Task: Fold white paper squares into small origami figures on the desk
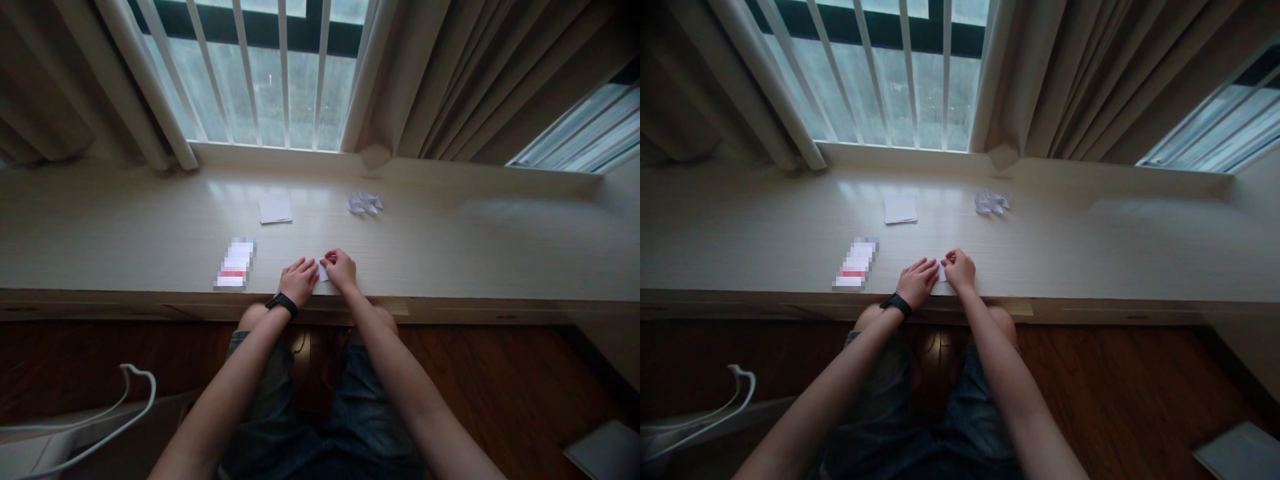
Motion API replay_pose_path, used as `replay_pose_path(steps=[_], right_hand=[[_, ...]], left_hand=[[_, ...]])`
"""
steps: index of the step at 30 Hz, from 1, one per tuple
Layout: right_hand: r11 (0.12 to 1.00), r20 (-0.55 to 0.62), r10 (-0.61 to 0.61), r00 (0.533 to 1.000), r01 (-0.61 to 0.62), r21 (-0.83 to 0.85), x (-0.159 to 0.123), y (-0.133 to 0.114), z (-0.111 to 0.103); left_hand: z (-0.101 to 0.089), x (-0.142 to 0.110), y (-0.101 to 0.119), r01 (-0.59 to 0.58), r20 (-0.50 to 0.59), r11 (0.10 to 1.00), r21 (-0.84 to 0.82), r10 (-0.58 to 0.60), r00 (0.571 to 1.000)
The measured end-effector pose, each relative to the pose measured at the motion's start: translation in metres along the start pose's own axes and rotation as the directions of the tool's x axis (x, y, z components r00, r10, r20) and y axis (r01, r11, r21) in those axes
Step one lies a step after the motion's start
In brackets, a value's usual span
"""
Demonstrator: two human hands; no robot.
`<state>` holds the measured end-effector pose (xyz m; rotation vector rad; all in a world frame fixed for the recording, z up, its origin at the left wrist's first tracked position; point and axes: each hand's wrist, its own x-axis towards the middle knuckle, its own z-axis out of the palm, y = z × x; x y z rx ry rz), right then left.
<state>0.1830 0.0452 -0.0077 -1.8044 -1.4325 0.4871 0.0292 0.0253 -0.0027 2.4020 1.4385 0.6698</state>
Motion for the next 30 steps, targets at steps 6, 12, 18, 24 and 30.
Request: replay_pose_path(steps=[6,12,18,24,30], right_hand=[[0.989,0.044,0.125,0.991,-0.121,-0.084,0.025,-0.010,-0.002],[0.991,0.181,0.106,0.978,-0.089,-0.103,0.010,-0.007,-0.021],[0.995,0.248,0.067,0.966,-0.045,-0.092,-0.023,0.002,-0.045],[0.996,0.279,0.080,0.957,-0.064,-0.065,-0.018,0.012,-0.045],[0.990,0.251,0.106,0.962,-0.078,-0.118,-0.002,0.001,-0.034]], left_hand=[[-0.002,-0.002,0.001,-0.016,-0.036,0.999,-0.039,0.015,0.999],[-0.004,-0.003,0.006,0.007,-0.033,1.000,-0.023,-0.008,0.999],[-0.003,-0.003,0.004,-0.001,-0.043,1.000,0.027,0.002,0.999],[-0.003,-0.004,0.003,0.001,-0.037,0.997,0.071,0.002,0.999],[-0.003,-0.004,0.003,-0.008,-0.051,0.998,0.061,0.011,0.999]])
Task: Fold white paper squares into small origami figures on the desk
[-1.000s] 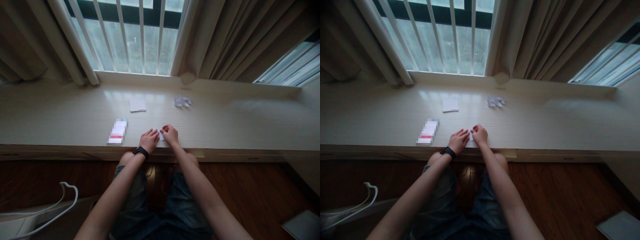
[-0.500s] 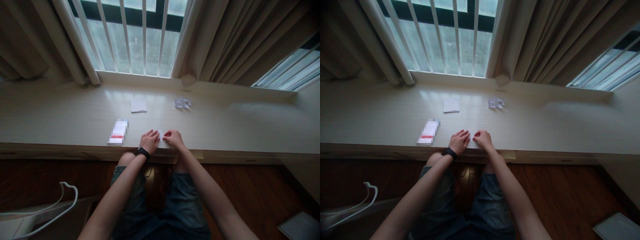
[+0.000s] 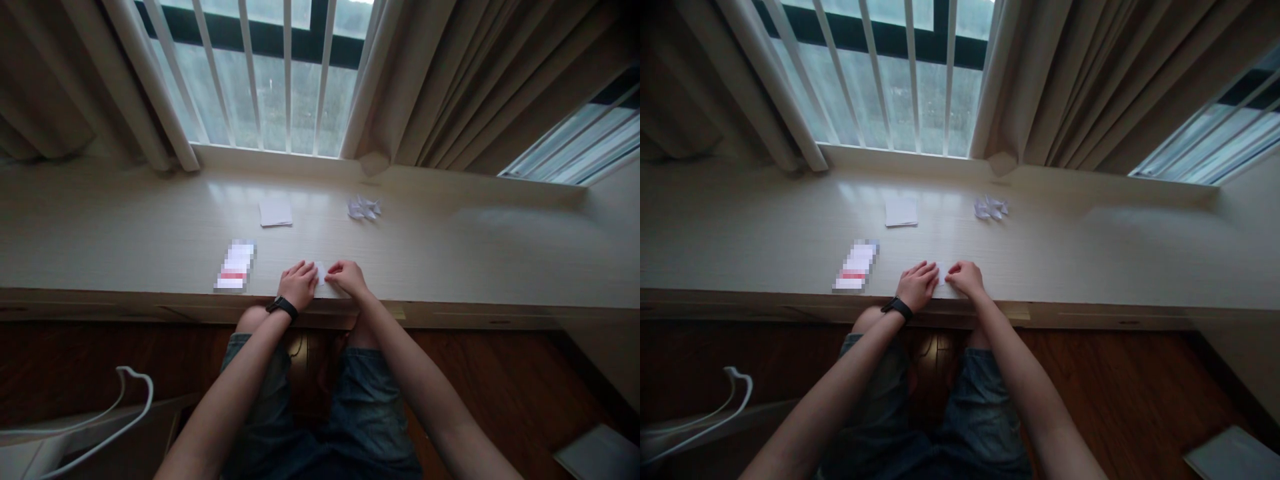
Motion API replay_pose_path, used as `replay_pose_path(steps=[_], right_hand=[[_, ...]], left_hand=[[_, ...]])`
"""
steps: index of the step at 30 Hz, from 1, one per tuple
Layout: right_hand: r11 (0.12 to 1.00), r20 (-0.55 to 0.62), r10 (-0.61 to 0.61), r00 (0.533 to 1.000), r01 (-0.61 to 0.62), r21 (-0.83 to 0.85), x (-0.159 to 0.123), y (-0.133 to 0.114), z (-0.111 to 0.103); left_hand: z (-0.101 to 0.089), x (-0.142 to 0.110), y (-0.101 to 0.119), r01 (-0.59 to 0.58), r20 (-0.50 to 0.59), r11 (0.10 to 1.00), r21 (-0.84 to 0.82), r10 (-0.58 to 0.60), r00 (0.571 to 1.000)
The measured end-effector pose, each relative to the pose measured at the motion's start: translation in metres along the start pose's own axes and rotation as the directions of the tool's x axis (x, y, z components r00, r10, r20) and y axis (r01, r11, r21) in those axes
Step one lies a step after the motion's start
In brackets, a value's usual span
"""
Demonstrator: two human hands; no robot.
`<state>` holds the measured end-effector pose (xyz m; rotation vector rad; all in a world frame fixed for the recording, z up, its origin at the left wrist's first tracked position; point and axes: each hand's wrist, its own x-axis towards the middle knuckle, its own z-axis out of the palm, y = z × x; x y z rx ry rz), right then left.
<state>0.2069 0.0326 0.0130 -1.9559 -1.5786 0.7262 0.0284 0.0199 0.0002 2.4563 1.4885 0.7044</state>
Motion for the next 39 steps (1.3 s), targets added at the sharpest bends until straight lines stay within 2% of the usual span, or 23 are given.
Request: replay_pose_path(steps=[5,10,14,19,25,29,39], right_hand=[[0.997,-0.020,0.031,0.999,-0.033,-0.074,0.021,-0.018,0.004],[0.993,-0.060,0.035,0.998,-0.042,-0.111,0.042,-0.024,0.013],[0.986,-0.079,0.077,0.994,-0.088,-0.142,0.048,-0.028,0.015],[0.978,-0.027,0.078,0.997,-0.082,-0.190,0.039,-0.032,0.008],[0.965,0.086,0.089,0.992,-0.064,-0.255,0.012,-0.021,-0.002],[0.970,0.067,0.086,0.994,-0.069,-0.232,0.006,-0.019,-0.003],[0.972,-0.063,0.108,0.992,-0.118,-0.203,0.060,-0.037,0.014]], left_hand=[[0.000,0.001,0.000,-0.009,-0.013,1.000,-0.009,0.008,1.000],[-0.001,0.001,0.000,-0.004,-0.004,0.999,-0.033,0.004,1.000],[-0.002,0.001,0.000,-0.003,0.001,0.999,-0.035,0.003,1.000],[-0.002,0.000,0.000,-0.021,-0.014,1.000,-0.021,0.021,1.000],[-0.002,-0.001,0.001,-0.011,-0.010,1.000,-0.007,0.010,1.000],[-0.002,0.000,0.000,-0.010,-0.007,1.000,-0.008,0.009,1.000],[-0.002,-0.001,-0.003,-0.022,0.008,0.999,-0.028,0.022,1.000]])
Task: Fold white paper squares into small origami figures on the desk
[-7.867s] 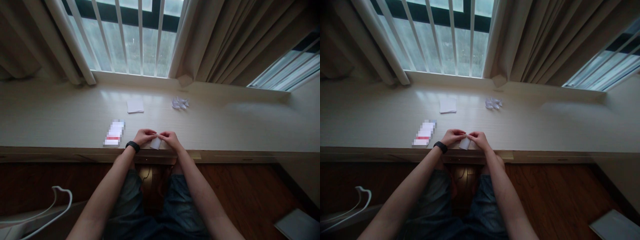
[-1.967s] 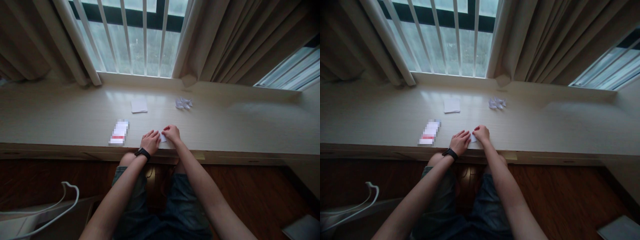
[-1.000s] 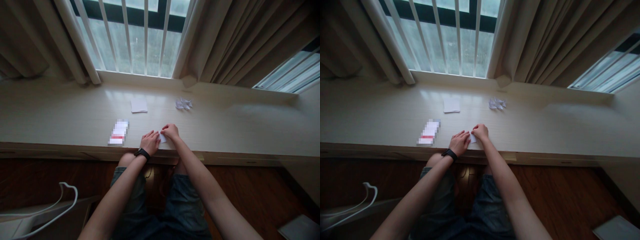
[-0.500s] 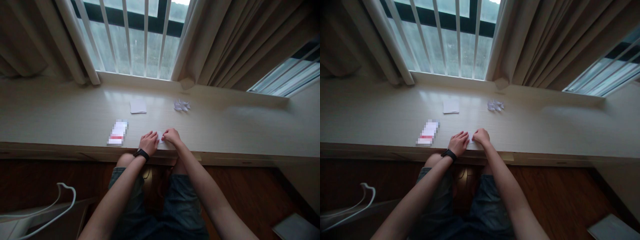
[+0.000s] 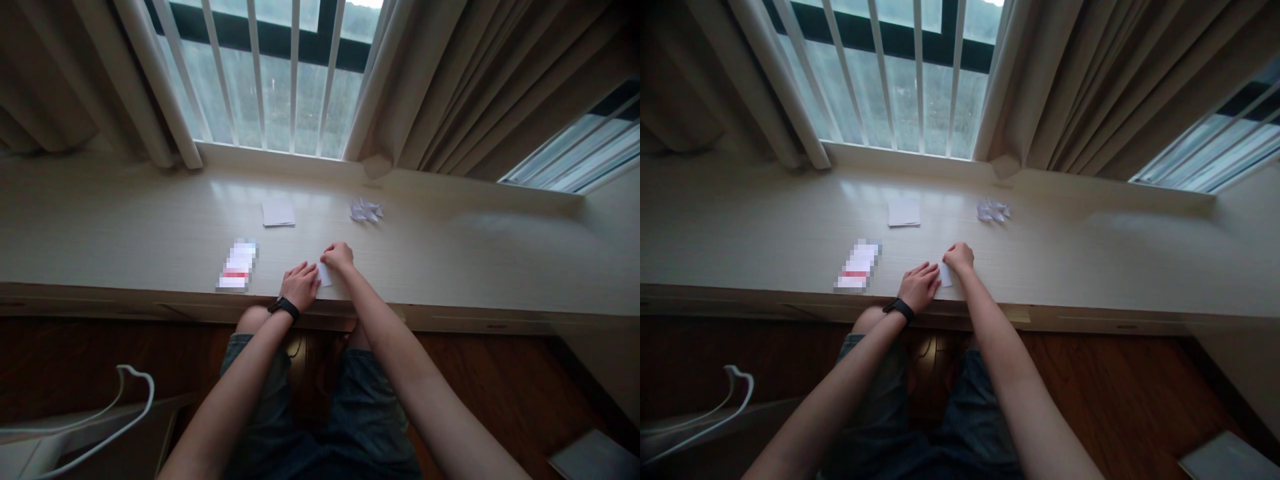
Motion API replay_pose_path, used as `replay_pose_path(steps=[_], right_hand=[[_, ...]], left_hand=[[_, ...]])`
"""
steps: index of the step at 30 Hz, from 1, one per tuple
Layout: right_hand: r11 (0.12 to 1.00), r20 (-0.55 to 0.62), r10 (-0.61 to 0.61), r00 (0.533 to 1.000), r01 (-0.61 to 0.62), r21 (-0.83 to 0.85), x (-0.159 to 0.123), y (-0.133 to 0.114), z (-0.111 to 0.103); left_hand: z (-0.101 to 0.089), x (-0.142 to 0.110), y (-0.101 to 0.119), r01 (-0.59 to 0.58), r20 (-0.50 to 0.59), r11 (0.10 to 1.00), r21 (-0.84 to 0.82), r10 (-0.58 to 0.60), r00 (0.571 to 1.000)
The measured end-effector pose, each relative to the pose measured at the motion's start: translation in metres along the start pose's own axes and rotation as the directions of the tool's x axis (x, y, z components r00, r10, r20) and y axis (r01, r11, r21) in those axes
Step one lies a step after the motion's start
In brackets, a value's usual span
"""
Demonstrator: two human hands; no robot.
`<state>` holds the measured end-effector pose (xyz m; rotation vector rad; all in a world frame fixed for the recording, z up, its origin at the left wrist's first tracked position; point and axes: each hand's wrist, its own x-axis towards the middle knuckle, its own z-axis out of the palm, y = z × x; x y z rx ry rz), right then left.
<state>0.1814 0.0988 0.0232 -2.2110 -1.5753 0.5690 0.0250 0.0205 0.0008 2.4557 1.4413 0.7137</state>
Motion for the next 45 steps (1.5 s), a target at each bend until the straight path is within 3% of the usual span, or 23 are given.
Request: replay_pose_path(steps=[3,5,7,10,12,15,23,27,30,34,38,42,45], right_hand=[[0.996,-0.033,-0.053,0.998,0.056,0.073,0.003,0.006,0.006],[0.970,-0.042,-0.155,0.987,0.160,0.183,-0.002,0.016,0.008],[0.901,-0.013,-0.328,0.945,0.317,0.294,-0.011,0.029,0.008],[0.796,0.043,-0.556,0.830,0.516,0.316,-0.029,0.045,0.004],[0.765,0.043,-0.616,0.786,0.585,0.269,-0.041,0.050,0.002],[0.762,0.013,-0.628,0.778,0.611,0.214,-0.057,0.050,0.002],[0.813,-0.102,-0.553,0.827,0.562,0.150,-0.074,0.040,0.007],[0.836,-0.087,-0.478,0.874,0.483,0.259,-0.074,0.040,0.007],[0.841,-0.029,-0.416,0.909,0.397,0.367,-0.071,0.042,0.004],[0.759,0.022,-0.391,0.920,0.309,0.573,-0.065,0.050,0.002],[0.647,0.002,-0.360,0.933,0.248,0.721,-0.063,0.056,0.001],[0.578,-0.034,-0.291,0.956,0.204,0.791,-0.069,0.051,-0.003],[0.577,-0.005,-0.300,0.954,0.186,0.796,-0.076,0.048,-0.007]], left_hand=[[0.000,0.001,-0.002,0.002,-0.010,1.000,-0.006,-0.002,1.000],[0.000,0.001,-0.002,0.017,-0.014,1.000,-0.016,-0.017,1.000],[0.000,0.002,-0.003,0.030,-0.014,0.999,-0.044,-0.031,0.999],[-0.002,0.003,-0.005,0.042,-0.021,0.994,-0.099,-0.044,0.999],[-0.004,0.003,-0.007,0.052,-0.019,0.988,-0.143,-0.055,0.998],[-0.006,0.004,-0.011,0.066,-0.011,0.973,-0.223,-0.070,0.998],[-0.007,0.002,-0.016,0.092,-0.005,0.880,-0.466,-0.107,0.994],[-0.011,0.003,-0.016,0.153,0.004,0.809,-0.568,-0.183,0.983],[-0.014,0.004,-0.015,0.179,-0.002,0.813,-0.554,-0.216,0.976],[-0.016,0.004,-0.013,0.232,0.039,0.836,-0.496,-0.246,0.969],[-0.017,0.004,-0.014,0.216,0.083,0.852,-0.477,-0.200,0.976],[-0.017,0.005,-0.014,0.211,0.077,0.857,-0.469,-0.199,0.977],[-0.015,0.005,-0.015,0.194,0.094,0.891,-0.410,-0.170,0.981]])
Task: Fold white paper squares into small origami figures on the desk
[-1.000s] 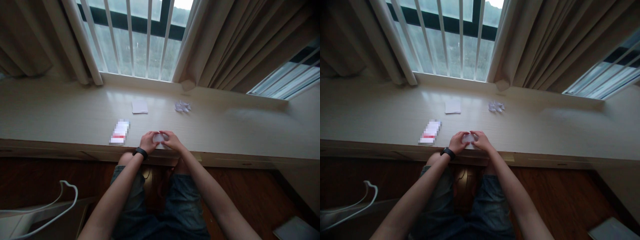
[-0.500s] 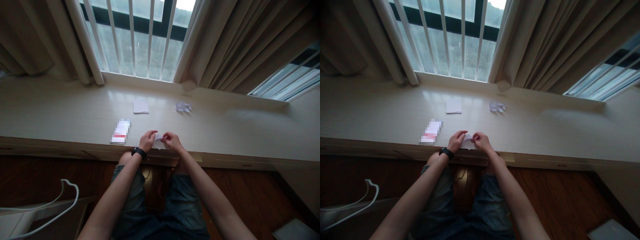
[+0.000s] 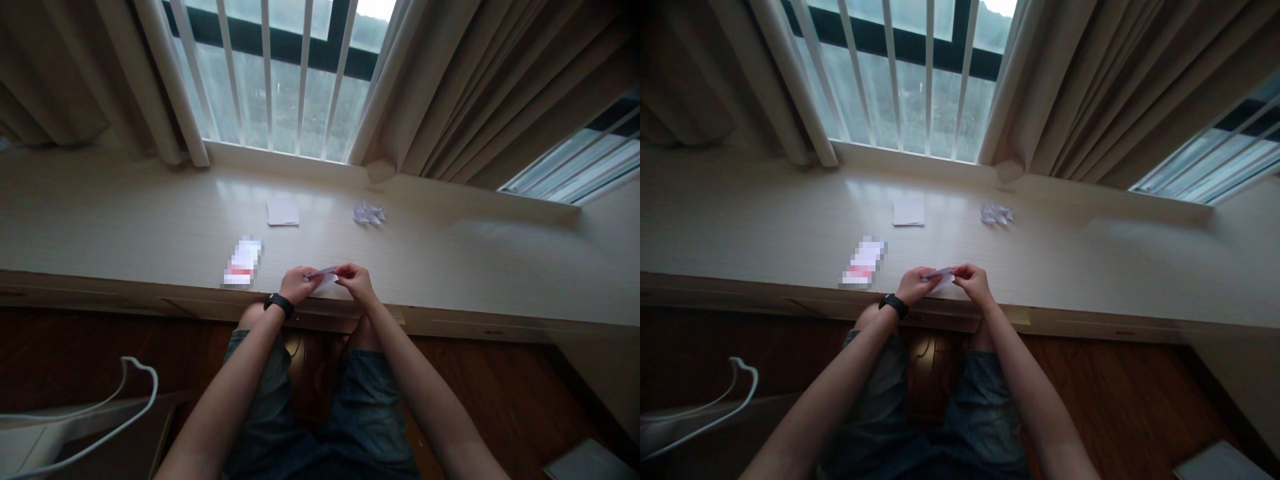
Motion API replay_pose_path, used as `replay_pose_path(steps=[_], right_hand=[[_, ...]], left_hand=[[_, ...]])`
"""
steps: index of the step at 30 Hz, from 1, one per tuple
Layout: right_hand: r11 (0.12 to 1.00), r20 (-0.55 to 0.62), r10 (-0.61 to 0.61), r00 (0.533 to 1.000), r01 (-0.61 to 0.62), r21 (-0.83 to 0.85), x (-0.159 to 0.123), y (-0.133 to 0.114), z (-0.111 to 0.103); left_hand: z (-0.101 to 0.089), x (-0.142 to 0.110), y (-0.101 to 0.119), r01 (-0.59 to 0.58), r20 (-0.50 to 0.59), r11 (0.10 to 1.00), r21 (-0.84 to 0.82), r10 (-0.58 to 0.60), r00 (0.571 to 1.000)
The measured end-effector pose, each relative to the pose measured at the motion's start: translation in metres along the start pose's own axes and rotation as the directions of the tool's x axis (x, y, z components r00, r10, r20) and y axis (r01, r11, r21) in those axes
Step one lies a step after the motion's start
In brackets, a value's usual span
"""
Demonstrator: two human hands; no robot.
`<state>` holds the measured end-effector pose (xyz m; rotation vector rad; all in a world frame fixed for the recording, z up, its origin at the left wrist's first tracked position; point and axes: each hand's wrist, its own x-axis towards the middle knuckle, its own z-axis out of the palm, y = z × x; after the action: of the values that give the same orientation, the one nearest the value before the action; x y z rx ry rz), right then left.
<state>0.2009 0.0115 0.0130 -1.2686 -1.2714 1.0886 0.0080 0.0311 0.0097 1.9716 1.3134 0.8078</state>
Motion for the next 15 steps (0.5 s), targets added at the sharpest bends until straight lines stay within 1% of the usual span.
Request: replay_pose_path(steps=[2,5,8,10,13,15], right_hand=[[0.999,0.040,0.045,0.998,-0.045,0.013,-0.0032,-0.0007,0.0004],[0.994,0.059,0.108,0.992,-0.108,0.001,-0.0052,0.0025,0.0019],[0.996,0.066,0.075,0.995,-0.072,-0.047,-0.0045,0.0068,0.0053],[0.999,0.078,0.054,0.995,-0.054,-0.008,-0.0039,0.0086,0.0078],[0.996,0.073,0.060,0.995,-0.065,0.060,-0.0036,0.0091,0.0098],[0.993,0.069,0.066,0.995,-0.072,0.089,-0.0034,0.0089,0.0098]], left_hand=[[0.0010,0.0002,-0.0015,0.016,0.024,1.000,0.021,-0.016,1.000],[0.0020,0.0005,-0.0032,0.057,0.013,0.998,-0.021,-0.057,0.998],[0.0018,0.0012,-0.0028,0.068,-0.014,0.995,-0.077,-0.069,0.998],[0.0015,0.0018,-0.0022,0.082,-0.044,0.990,-0.118,-0.088,0.995],[0.0020,0.0030,-0.0024,0.112,-0.090,0.979,-0.170,-0.129,0.988],[0.0028,0.0037,-0.0035,0.125,-0.101,0.973,-0.193,-0.146,0.984]])
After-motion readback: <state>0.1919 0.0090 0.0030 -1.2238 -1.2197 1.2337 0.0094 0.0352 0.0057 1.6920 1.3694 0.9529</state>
